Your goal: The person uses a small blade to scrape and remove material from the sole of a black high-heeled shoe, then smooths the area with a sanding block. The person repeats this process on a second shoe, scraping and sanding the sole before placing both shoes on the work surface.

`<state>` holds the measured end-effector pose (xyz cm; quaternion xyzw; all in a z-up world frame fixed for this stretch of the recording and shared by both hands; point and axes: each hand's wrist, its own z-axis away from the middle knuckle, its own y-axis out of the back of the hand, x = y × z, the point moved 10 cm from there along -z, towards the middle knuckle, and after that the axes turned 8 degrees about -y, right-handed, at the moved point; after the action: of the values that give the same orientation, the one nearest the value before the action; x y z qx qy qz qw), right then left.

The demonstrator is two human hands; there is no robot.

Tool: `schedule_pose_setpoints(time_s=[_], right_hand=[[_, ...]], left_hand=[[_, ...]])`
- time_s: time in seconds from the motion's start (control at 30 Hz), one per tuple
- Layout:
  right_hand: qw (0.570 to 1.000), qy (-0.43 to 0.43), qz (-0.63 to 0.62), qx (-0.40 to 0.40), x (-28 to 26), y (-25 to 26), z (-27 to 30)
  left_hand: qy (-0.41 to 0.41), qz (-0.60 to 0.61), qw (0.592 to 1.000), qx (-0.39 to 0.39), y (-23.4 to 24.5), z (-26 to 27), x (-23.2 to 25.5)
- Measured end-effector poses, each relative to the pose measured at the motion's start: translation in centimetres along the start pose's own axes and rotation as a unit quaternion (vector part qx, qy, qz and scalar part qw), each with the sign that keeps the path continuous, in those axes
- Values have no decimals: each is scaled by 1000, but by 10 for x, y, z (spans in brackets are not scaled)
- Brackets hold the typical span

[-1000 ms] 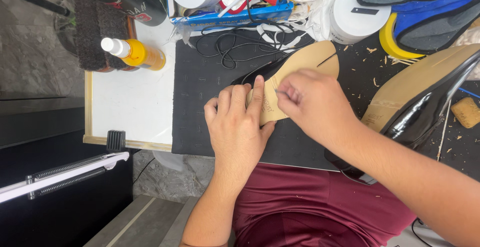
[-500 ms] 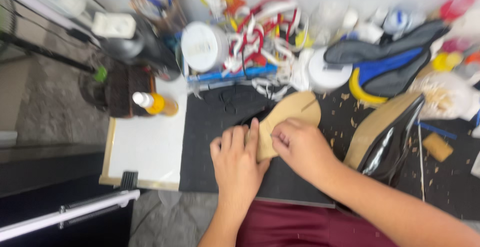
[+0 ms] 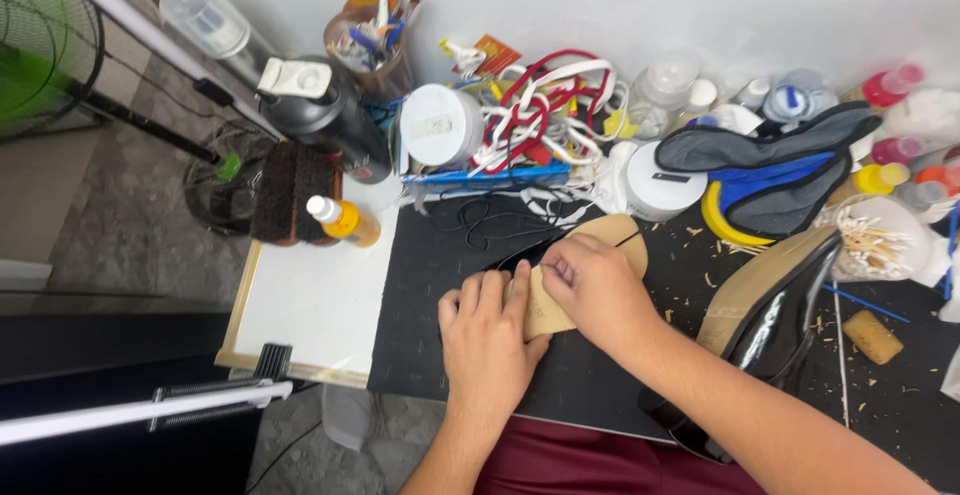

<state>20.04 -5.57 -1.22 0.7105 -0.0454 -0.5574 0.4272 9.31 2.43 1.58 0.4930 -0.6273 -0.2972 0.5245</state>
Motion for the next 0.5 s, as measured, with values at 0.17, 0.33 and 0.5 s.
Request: schedule_pose_setpoints(time_s=[0.17, 0.33, 0.5], right_hand=[[999, -19, -2, -26, 7, 4, 32], [999, 20, 22, 13, -2, 3, 11], [1000, 13, 18, -20, 1, 4, 30]], left_hand=[[14, 11, 1000, -17, -3, -2, -4], [-8, -7, 1000, 14, 2, 1, 0], [8, 4, 1000, -11, -3, -4, -6]])
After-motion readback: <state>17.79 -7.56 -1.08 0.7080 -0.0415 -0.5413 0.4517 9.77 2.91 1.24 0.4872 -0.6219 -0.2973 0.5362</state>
